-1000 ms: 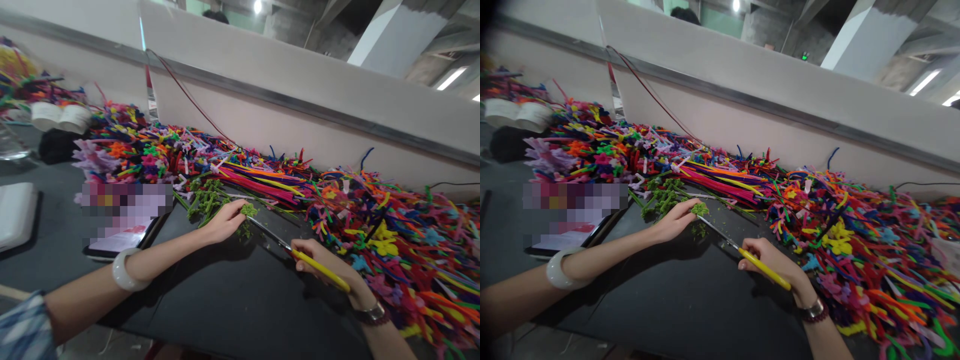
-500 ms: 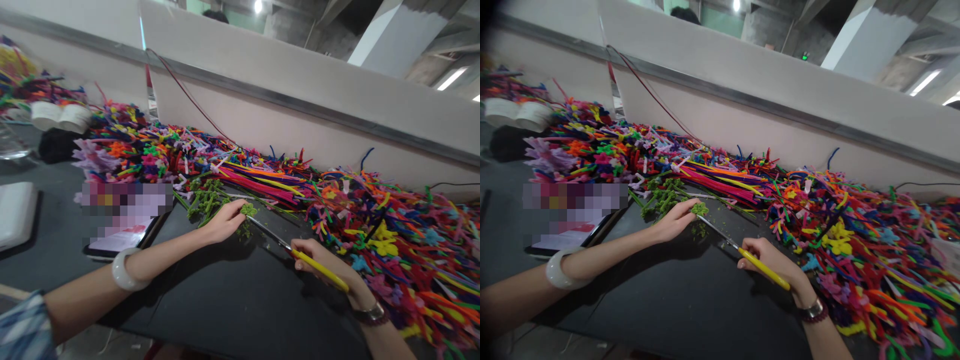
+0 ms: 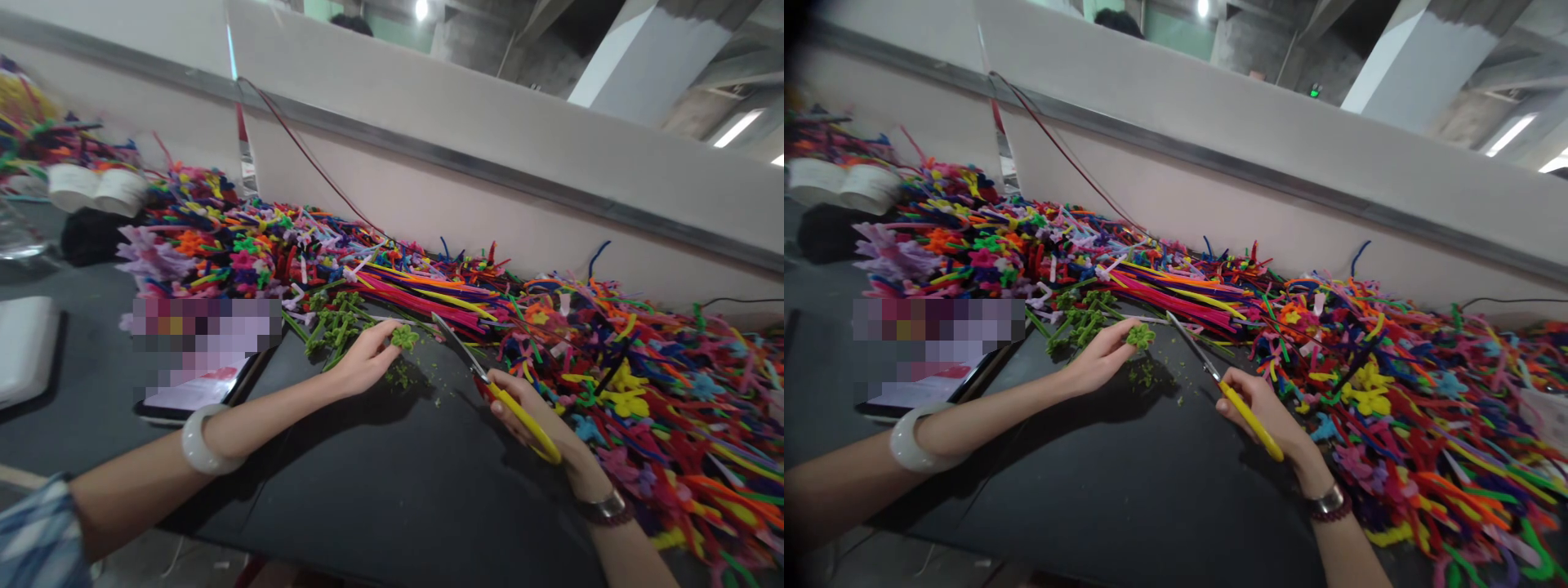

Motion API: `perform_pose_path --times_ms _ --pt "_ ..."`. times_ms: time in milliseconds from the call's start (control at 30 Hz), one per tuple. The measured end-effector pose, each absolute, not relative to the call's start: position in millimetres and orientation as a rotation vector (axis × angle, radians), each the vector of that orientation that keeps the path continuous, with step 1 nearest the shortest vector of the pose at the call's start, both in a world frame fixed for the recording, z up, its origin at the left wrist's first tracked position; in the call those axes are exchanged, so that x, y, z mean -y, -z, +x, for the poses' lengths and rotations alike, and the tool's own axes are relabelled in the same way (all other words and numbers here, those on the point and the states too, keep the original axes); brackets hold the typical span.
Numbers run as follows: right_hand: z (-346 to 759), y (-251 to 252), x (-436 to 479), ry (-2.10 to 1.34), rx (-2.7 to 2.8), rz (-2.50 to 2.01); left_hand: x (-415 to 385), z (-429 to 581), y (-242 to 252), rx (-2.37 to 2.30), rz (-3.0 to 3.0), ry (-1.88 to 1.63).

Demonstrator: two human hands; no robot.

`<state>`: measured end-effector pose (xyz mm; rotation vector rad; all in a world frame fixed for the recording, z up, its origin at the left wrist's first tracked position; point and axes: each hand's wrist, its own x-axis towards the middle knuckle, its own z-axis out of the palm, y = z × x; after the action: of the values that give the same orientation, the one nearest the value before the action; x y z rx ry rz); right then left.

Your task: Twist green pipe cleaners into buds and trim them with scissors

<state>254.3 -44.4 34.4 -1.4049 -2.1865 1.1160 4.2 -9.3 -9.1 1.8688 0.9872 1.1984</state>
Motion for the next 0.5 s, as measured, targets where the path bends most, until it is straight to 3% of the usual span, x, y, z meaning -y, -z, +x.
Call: perform_pose_path --times_ms 300,500 --pt "256.0 -24.6 36.8 -0.465 2.404 -1.537 8.2 3.2 7.3 -1.067 1.906 -1.370" --pt "254.2 -25.0 38.0 -0.306 2.505 -1.498 7.1 2.6 9.2 -1.043 1.890 -1.358"
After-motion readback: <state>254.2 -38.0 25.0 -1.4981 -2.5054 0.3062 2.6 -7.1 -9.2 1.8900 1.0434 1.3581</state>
